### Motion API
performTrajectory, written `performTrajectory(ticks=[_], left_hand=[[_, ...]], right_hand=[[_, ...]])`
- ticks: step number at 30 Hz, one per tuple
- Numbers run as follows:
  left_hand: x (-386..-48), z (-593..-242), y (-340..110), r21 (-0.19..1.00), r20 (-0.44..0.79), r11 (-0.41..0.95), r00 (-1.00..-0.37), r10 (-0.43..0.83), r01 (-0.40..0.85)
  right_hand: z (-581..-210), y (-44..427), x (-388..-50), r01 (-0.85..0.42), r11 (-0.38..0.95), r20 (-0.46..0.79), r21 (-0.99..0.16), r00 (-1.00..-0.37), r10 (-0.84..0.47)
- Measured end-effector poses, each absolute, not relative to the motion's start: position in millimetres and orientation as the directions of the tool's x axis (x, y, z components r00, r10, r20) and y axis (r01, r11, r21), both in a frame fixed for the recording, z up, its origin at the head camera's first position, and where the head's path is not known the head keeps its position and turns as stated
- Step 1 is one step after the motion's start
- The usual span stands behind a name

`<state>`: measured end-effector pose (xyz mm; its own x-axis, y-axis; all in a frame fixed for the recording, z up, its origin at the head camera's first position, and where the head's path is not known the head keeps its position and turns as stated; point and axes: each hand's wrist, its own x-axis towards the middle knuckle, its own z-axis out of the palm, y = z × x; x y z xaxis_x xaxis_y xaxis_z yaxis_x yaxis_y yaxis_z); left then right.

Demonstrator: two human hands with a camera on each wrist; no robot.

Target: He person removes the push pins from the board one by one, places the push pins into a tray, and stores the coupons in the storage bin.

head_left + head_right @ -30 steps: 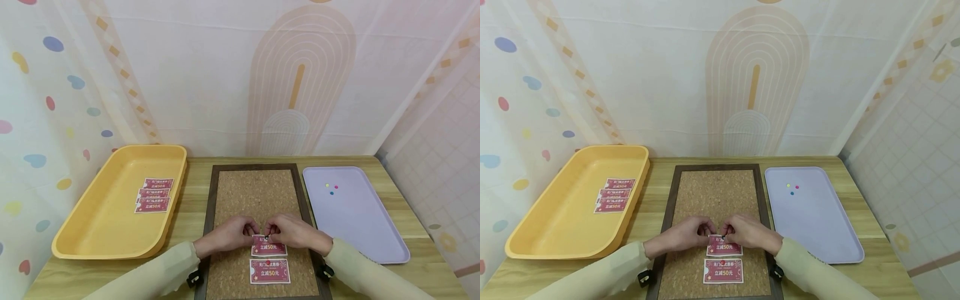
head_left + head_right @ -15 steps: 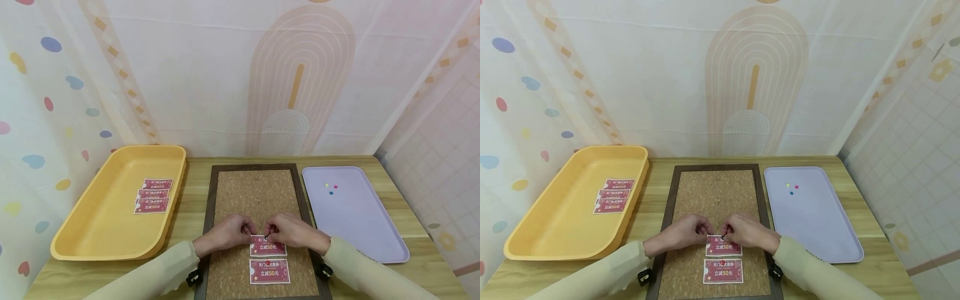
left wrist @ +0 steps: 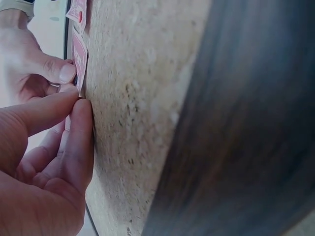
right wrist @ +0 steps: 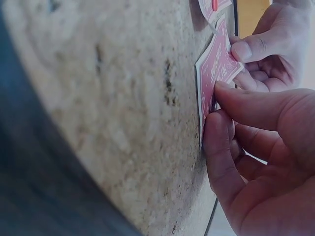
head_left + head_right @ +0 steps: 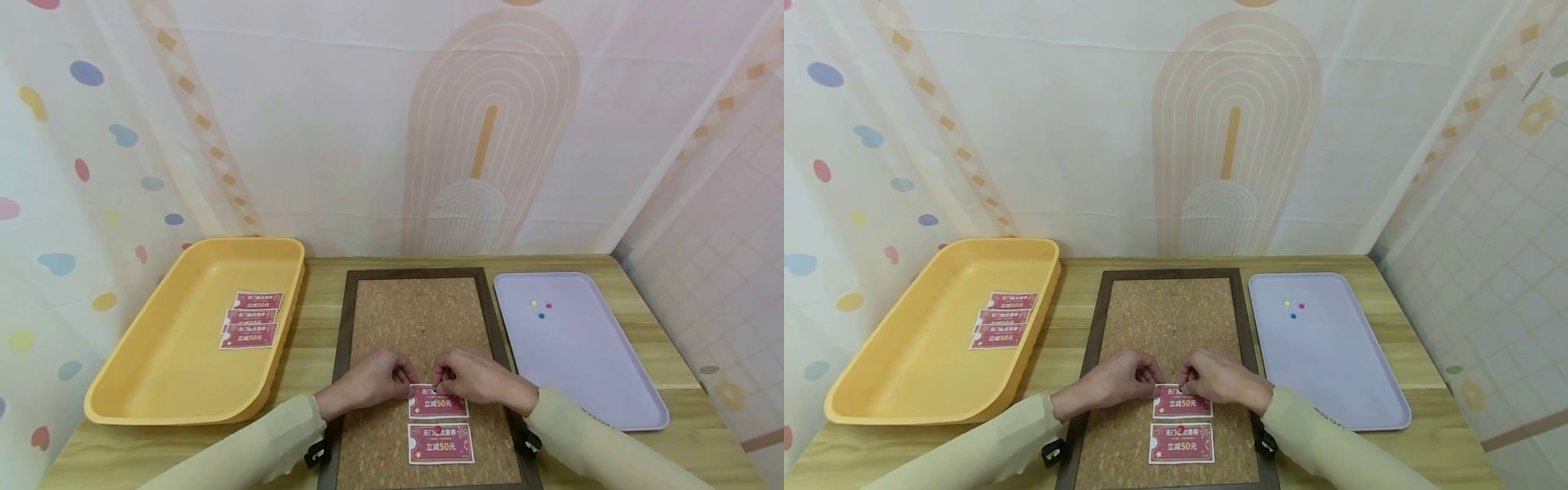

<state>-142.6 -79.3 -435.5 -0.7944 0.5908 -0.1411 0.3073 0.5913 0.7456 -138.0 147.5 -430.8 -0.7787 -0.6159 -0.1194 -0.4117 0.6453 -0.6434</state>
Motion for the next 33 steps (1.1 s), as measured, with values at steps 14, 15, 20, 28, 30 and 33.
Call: performTrajectory(ticks=[14, 15, 20, 28, 30, 33], left_hand=[[-144.5, -435.9, -80.0, 0.756, -0.151, 0.582, -0.785, 0.6, 0.299], [-144.5, -435.9, -80.1, 0.756, -0.15, 0.582, -0.785, 0.601, 0.301], [-144.3, -435.8, -80.4, 0.757, -0.153, 0.582, -0.785, 0.601, 0.297], [-143.9, -436.8, -80.6, 0.758, -0.169, 0.588, -0.785, 0.596, 0.283], [-144.0, -436.9, -80.6, 0.761, -0.174, 0.587, -0.785, 0.594, 0.276], [-144.5, -436.6, -80.6, 0.764, -0.173, 0.584, -0.786, 0.593, 0.273]], right_hand=[[-432.3, 147.8, -139.5, -0.424, 0.64, -0.115, -0.64, -0.771, -0.626], [-432.4, 147.8, -139.6, -0.427, 0.639, -0.113, -0.64, -0.77, -0.628], [-432.1, 148.0, -139.8, -0.436, 0.633, -0.111, -0.64, -0.763, -0.637], [-430.2, 150.1, -138.7, -0.438, 0.618, -0.112, -0.653, -0.751, -0.651], [-429.9, 150.7, -138.6, -0.437, 0.614, -0.111, -0.657, -0.749, -0.653], [-428.9, 150.8, -138.4, -0.424, 0.612, -0.118, -0.668, -0.752, -0.649]])
